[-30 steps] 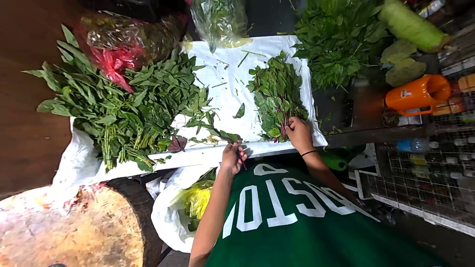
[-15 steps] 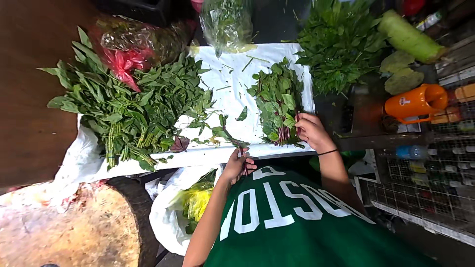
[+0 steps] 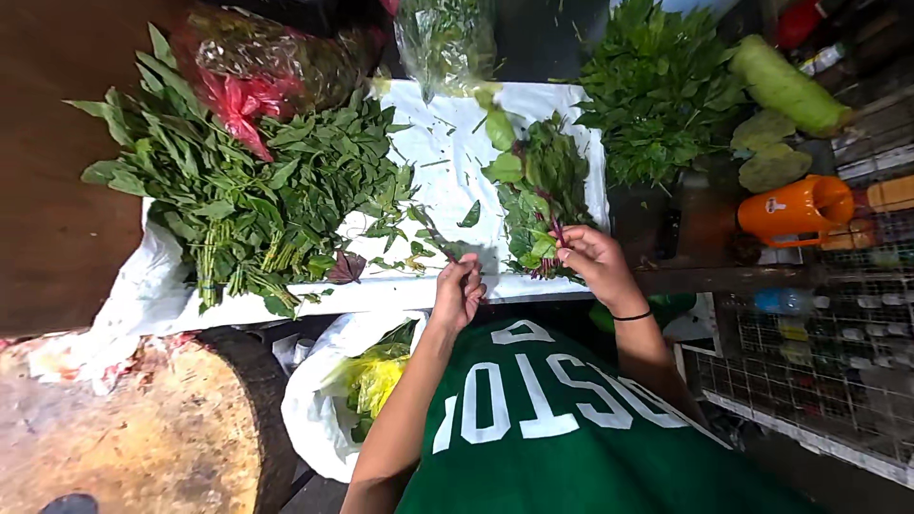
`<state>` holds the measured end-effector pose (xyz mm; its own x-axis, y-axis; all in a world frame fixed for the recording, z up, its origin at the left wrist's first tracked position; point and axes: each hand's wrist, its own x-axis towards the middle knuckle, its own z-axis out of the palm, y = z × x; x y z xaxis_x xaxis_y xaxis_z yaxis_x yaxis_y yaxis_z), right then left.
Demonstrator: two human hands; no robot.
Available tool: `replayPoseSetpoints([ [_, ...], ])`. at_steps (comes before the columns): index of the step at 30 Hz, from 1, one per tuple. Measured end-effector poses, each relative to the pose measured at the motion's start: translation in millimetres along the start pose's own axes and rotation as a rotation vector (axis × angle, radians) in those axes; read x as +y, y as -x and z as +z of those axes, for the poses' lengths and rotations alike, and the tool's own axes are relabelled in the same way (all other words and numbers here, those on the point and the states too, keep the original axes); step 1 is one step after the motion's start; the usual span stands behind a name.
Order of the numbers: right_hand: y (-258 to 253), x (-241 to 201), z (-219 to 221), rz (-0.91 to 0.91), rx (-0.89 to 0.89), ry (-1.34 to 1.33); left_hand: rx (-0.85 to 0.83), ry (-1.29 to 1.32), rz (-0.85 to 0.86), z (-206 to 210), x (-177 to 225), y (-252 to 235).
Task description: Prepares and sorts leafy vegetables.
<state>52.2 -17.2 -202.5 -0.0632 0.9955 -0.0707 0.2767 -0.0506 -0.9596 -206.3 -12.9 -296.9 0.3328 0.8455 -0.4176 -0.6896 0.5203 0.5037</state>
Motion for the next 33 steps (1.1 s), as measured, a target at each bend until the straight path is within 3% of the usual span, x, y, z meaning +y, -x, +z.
replayPoseSetpoints([
  [6,4,15,49,-0.034,-0.13,0.23,-0.094,-0.114,0.069,24,10,-12],
  [11,9,13,69,-0.112,-0.217,0.342,-0.048,-0.204,0.024,28,14,2],
  [15,5,14,84,-0.129,-0.27,0.352,-0.014,-0.194,0.104,17,21,8],
  [19,3,16,98,-0.211,-0.204,0.376,0.131,-0.15,0.237,6,28,-2],
  [21,5,16,97,-0.259,-0.2,0.393,0.31,-0.131,0.336,-1,44,-8],
  [23,4,17,96,-0.211,-0.236,0.467,0.383,-0.142,0.414,-9,69,-8],
  [26,-7,19,92,-0.034,-0.335,0.61,0.344,-0.249,0.37,-13,91,1],
  [28,-14,20,99,-0.053,-0.293,0.555,0.313,-0.265,0.336,-16,91,5],
  [31,-19,20,118,-0.035,-0.293,0.432,0.303,-0.233,0.249,-23,65,4],
  [33,-17,32,129,0.076,-0.372,0.422,0.319,-0.209,0.133,-32,31,-1],
])
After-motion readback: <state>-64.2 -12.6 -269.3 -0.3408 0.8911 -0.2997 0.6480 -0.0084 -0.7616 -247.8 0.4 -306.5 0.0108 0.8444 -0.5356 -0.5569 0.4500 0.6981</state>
